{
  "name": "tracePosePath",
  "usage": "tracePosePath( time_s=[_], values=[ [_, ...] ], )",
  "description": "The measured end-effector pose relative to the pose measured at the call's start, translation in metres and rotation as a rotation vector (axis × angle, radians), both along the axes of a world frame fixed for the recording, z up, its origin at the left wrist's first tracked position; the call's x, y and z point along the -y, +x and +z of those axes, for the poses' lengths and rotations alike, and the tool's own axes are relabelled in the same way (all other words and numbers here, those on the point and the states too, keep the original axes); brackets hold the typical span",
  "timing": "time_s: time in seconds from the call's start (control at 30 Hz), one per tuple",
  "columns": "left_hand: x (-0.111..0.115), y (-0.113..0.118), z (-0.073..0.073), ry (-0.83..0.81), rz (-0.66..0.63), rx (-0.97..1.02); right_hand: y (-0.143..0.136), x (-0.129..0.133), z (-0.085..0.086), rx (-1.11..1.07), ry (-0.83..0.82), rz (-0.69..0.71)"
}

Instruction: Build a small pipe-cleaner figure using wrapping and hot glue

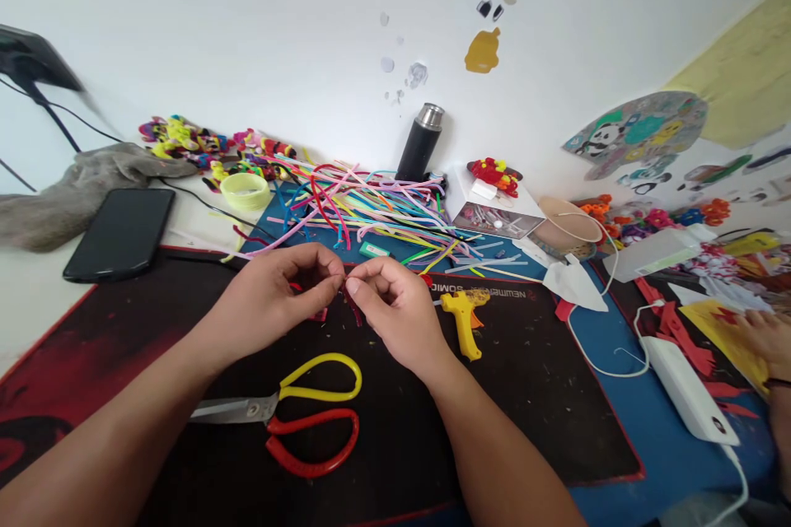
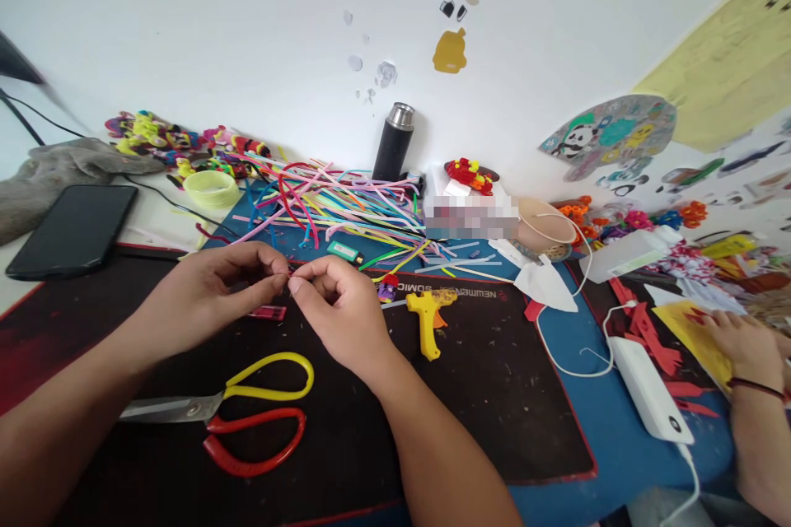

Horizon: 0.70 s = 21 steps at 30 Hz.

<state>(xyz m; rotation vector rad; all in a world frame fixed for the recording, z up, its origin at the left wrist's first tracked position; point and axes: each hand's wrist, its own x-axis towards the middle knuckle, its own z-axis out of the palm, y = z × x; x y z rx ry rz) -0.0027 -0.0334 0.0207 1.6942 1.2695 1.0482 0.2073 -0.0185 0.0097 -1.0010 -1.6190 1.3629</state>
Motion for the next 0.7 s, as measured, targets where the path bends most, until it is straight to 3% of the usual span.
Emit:
tracePosePath(
  time_s=[0.43, 0.7],
  values=[
    [0.0, 0.0033, 0.0006, 0.083, 0.042, -0.088, -0.0029, 0.0006, -0.0025, 0.016, 0.066, -0.069],
    [0.0007, 0.0021, 0.0001, 0.023, 0.022, -0.032, -0.0022, -0.0002, -0.0003, 0.057, 0.071, -0.044]
  ],
)
